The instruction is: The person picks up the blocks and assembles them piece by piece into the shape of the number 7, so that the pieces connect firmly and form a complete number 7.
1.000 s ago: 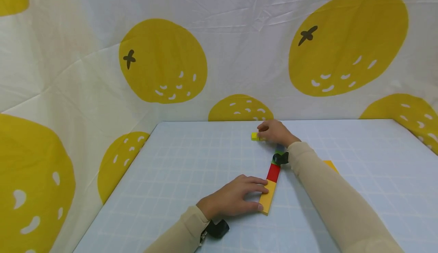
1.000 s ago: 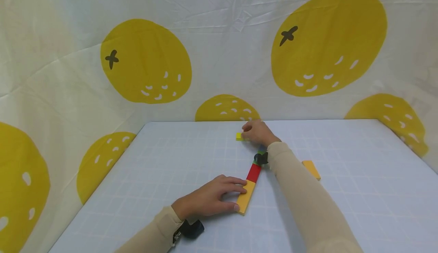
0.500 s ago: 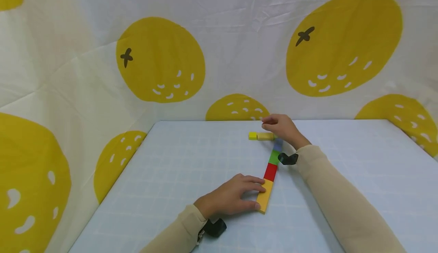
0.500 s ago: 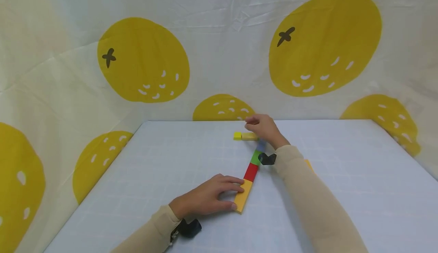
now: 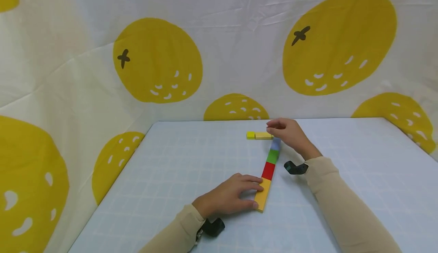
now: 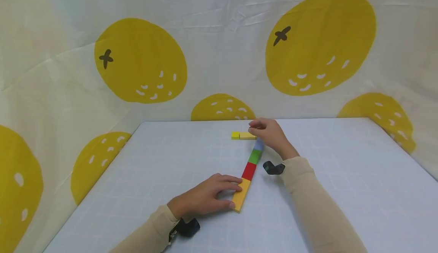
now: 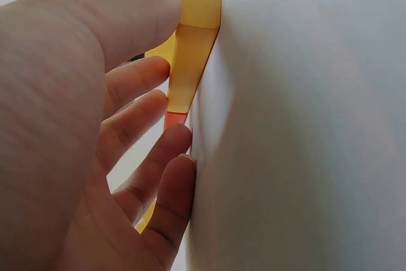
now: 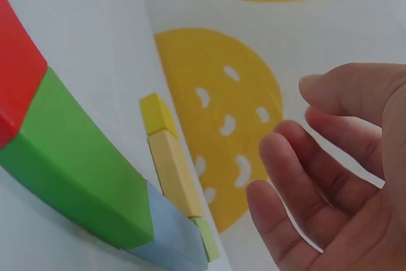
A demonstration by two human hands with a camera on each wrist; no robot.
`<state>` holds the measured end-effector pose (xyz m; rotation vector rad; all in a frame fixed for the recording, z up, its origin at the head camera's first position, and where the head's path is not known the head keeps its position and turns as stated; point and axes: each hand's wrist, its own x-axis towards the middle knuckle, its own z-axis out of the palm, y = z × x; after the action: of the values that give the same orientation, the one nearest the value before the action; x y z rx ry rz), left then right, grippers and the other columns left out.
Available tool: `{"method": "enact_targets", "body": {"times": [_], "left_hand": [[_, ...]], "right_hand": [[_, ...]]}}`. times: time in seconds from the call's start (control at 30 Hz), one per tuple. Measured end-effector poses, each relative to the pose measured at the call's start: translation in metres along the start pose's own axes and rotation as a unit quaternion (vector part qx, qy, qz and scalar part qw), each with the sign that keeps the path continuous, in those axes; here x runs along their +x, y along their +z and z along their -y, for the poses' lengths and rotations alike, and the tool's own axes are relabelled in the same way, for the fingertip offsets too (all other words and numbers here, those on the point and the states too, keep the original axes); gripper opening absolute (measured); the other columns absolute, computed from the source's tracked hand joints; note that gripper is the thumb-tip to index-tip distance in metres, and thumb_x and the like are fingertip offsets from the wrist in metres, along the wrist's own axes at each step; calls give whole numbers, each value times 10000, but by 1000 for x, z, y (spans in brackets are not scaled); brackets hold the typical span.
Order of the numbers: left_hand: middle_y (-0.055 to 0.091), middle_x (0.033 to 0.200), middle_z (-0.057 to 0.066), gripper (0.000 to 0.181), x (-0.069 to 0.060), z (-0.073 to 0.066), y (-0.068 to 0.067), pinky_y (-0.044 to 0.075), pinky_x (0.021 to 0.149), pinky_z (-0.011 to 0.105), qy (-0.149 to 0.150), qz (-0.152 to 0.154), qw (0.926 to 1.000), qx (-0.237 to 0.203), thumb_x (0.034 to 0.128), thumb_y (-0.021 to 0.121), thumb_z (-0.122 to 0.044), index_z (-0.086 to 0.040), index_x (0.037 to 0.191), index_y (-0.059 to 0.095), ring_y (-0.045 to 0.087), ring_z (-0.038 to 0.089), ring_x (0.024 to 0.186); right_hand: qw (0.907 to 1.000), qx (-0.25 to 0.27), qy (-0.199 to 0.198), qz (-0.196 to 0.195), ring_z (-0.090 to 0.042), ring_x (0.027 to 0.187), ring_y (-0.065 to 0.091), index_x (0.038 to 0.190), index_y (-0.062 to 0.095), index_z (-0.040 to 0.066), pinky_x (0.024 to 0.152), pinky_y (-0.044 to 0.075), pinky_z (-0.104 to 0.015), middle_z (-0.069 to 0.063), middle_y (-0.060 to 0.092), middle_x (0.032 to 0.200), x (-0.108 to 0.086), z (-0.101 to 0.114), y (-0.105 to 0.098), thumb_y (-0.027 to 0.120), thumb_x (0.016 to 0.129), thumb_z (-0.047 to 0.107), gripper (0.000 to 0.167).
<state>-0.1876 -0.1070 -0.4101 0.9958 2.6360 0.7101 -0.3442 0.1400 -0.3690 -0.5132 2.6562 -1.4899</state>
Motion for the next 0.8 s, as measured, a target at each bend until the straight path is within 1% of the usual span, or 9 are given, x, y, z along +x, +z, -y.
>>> {"method": "enact_targets", "body": {"times": [0.17, 0.3, 0.4, 0.63, 0.8], "left_hand": [[445, 1472, -229, 448, 0, 0, 0, 429, 1008, 268, 44, -40, 10000, 44, 945, 665, -473, -344, 1371, 612, 432, 64, 1265], [446, 1473, -222, 434, -2, 0, -2, 424, 1009, 262, 112, -120, 9999, -18, 953, 664, -452, -330, 1366, 616, 429, 65, 1263], [448, 1473, -219, 425, -3, 0, -2, 422, 1012, 264, 98, -135, 9998, -94, 956, 663, -443, -325, 1362, 619, 425, 65, 1266], [443, 1470, -232, 424, -4, -1, -2, 425, 1022, 280, -5, -103, 9999, -97, 954, 664, -446, -339, 1362, 615, 419, 67, 1283], [442, 1472, -229, 422, -5, 0, -1, 419, 1031, 281, 56, -123, 9998, -165, 959, 662, -437, -330, 1364, 616, 413, 68, 1293]], "right_hand": [[9998, 92, 5, 167, -313, 1090, 619, 1270, 648, 98, 992, 484, -493, -105, 663, 1200, -11, -4, -6, 665, 972, 366, 401], [9989, 279, 138, 344, -318, 1109, 625, 1315, 619, 77, 1000, 479, -509, -114, 646, 1246, -22, -10, -15, 689, 946, 418, 508], [9985, 261, 210, 423, -322, 1118, 614, 1343, 595, 64, 1006, 468, -526, -128, 634, 1272, -30, -16, -24, 689, 932, 468, 584], [9985, -34, 286, 467, -337, 1117, 610, 1364, 575, 76, 1008, 454, -552, -144, 622, 1299, -43, -26, -42, 654, 950, 492, 592], [9981, -218, 381, 434, -351, 1108, 614, 1370, 567, 77, 990, 466, -554, -147, 618, 1313, -54, -31, -58, 643, 955, 497, 596]]}}
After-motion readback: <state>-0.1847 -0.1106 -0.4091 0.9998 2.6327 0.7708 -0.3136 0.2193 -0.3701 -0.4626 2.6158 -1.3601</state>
